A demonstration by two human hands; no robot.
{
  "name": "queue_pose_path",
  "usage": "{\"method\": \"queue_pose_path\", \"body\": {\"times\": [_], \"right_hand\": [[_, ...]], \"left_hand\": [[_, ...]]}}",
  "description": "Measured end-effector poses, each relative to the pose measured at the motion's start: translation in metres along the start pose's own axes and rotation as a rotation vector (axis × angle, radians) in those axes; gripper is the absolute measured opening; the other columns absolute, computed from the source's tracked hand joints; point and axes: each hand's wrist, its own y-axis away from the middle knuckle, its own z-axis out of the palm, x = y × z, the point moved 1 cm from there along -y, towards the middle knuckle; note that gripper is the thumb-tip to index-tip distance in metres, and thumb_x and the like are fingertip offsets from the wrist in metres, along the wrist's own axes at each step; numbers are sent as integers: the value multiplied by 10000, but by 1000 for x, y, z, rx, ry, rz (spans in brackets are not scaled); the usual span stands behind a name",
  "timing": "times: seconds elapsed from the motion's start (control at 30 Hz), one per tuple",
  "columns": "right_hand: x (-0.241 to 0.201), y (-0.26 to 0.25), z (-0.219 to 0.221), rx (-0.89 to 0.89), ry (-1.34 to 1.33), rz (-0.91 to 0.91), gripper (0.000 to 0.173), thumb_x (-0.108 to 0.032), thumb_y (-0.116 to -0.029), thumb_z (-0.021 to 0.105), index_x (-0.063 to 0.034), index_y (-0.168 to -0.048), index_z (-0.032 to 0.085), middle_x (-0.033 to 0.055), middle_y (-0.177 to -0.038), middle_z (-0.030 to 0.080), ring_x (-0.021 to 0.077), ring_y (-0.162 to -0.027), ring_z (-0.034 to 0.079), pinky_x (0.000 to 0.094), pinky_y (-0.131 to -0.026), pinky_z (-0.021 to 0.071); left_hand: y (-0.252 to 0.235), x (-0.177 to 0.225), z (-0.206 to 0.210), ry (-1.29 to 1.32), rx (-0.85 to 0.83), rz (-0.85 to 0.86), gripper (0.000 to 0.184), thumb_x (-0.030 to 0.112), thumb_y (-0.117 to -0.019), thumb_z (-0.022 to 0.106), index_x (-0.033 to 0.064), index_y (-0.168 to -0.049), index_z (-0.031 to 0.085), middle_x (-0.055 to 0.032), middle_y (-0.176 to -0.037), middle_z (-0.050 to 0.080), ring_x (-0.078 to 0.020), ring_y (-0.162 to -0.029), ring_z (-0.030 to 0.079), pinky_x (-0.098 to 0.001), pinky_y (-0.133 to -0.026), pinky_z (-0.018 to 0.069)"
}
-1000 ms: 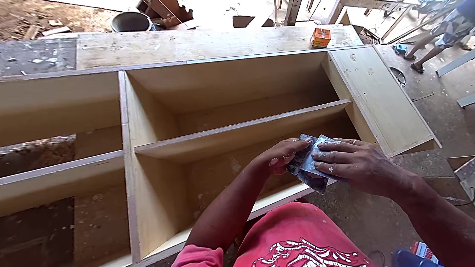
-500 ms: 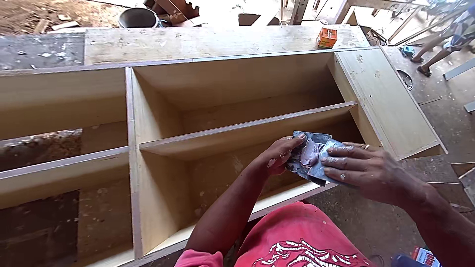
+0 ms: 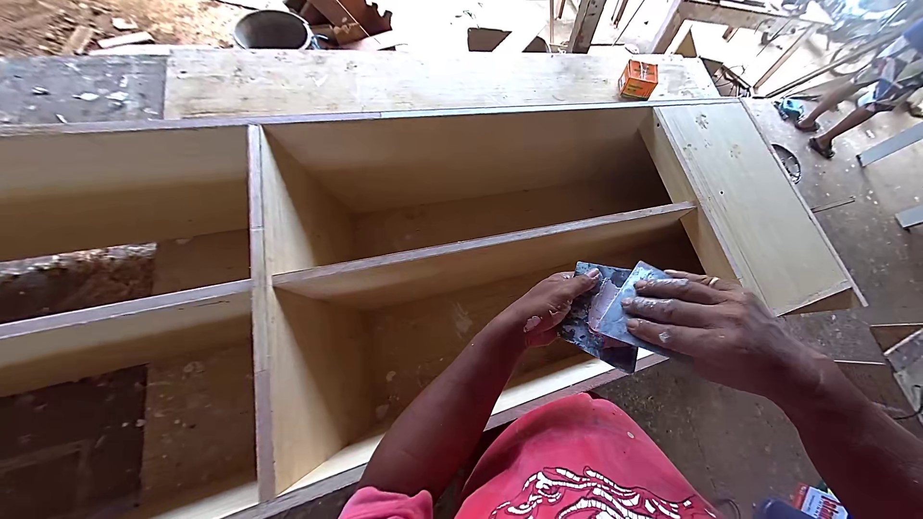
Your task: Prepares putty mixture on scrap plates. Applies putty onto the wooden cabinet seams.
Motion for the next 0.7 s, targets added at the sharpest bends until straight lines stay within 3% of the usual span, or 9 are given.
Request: {"method": "queue_pose_path", "body": {"times": [0.1,0.23,0.37,0.5,0.57,0.63,0.7], "right_hand": [[1,-1,-3,-43,-42,0,381,-13,-957,512,-203,-1189,748,-20,-1294,717,194,-1306,613,453,-1131,481],[-2,-12,-2,-26,-20,-12,404,-6,-944,532,-209,-1222,744,-2,-1329,701,222,-1339,587,480,-1156,453],[5,-13,-7,-84,-62,-12,382,-15,-933,524,-204,-1171,757,-23,-1285,721,191,-1295,619,441,-1101,504],[6,-20,-1,-92,-36,-22,402,-8,-918,554,-216,-1194,760,-15,-1310,708,202,-1334,588,468,-1145,462],[9,-18,-3,-128,-79,-7,388,-18,-910,550,-214,-1163,769,-35,-1287,718,189,-1312,605,460,-1115,490],[11,-17,-16,-96,-92,-13,386,-18,-912,533,-207,-1148,772,-31,-1264,728,190,-1289,619,435,-1078,518],[8,-14,-17,-33,-94,-22,399,-8,-918,530,-199,-1171,772,-5,-1293,716,213,-1321,596,448,-1111,493]], "left_hand": [[0,0,-2,-27,-10,1,353,350,-1105,397,98,-1096,644,-38,-873,700,-107,-764,697,-271,-693,599],[1,2,0,-44,-11,-1,353,355,-1102,401,100,-1097,645,-33,-869,699,-97,-754,696,-263,-680,599],[-1,1,-1,-57,-26,-38,356,353,-1105,398,96,-1099,644,-34,-885,700,-105,-782,698,-270,-709,599],[0,5,3,-95,-34,-41,358,368,-1103,396,108,-1097,642,-20,-874,697,-91,-771,695,-262,-697,597],[-3,3,0,-115,-45,-46,361,374,-1100,402,109,-1088,646,-16,-872,695,-89,-775,692,-264,-706,593],[-4,0,-3,-98,-38,-47,360,370,-1100,404,107,-1078,650,-16,-867,695,-89,-771,691,-265,-705,593],[-2,5,-2,-81,-11,-29,359,360,-1104,393,104,-1083,644,-19,-863,693,-90,-759,689,-260,-690,592]]}}
